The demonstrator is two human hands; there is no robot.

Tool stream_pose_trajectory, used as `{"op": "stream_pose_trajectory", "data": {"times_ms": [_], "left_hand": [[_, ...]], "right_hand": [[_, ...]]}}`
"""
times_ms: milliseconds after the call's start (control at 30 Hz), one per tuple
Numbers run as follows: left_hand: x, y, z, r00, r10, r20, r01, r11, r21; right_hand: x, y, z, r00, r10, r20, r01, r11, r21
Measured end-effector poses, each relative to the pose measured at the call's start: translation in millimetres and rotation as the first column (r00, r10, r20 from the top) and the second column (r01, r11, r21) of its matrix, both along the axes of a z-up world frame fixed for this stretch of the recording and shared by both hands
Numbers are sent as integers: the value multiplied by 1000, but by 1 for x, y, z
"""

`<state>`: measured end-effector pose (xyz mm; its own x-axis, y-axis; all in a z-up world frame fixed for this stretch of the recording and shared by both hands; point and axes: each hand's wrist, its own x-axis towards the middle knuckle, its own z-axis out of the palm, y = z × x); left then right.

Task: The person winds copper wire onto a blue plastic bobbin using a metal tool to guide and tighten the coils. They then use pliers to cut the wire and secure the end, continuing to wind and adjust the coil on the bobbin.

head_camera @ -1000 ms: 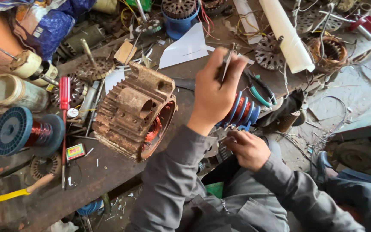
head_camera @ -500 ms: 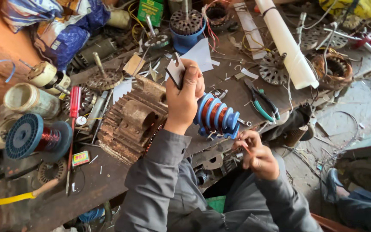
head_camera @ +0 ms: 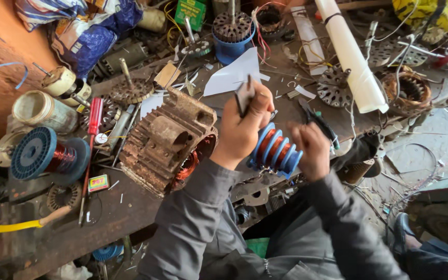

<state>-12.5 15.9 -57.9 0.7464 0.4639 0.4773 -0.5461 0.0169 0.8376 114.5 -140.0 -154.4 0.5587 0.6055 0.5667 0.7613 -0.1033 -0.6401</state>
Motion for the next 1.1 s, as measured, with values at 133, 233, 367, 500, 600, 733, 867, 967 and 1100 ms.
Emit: {"op": "stream_pose_trajectory", "data": {"times_ms": [133, 233, 367, 500, 600, 733, 867, 967, 1100], "left_hand": [[-1, -20, 4, 999, 38, 21, -39, 995, 87], [0, -28, 6, 998, 53, 19, -55, 991, 125], [6, -39, 9, 991, 123, 51, -130, 978, 163], [7, -45, 10, 994, 107, 38, -112, 978, 174], [3, -37, 11, 991, 136, 12, -136, 976, 171], [-7, -36, 8, 994, 101, 35, -106, 970, 217], [-15, -46, 12, 998, -23, 66, 7, 973, 231], [-16, -46, 12, 1000, 0, 27, -6, 972, 236], [-10, -36, 11, 999, 51, 14, -53, 976, 211]], "right_hand": [[43, 23, 84, 967, 16, -254, 12, 994, 109], [35, 2, 157, 985, 57, 163, -90, 974, 207], [0, -13, 197, 934, 141, 328, -248, 917, 311], [-11, -36, 194, 894, 123, 430, -281, 903, 326], [-11, -48, 193, 795, 153, 587, -410, 849, 334], [-15, -38, 195, 840, -26, 542, -156, 945, 288], [26, 1, 183, 880, -49, 473, -44, 982, 184], [67, 33, 123, 959, -29, 284, 2, 996, 95], [83, 25, 11, 848, -25, 530, 101, 988, -117]]}}
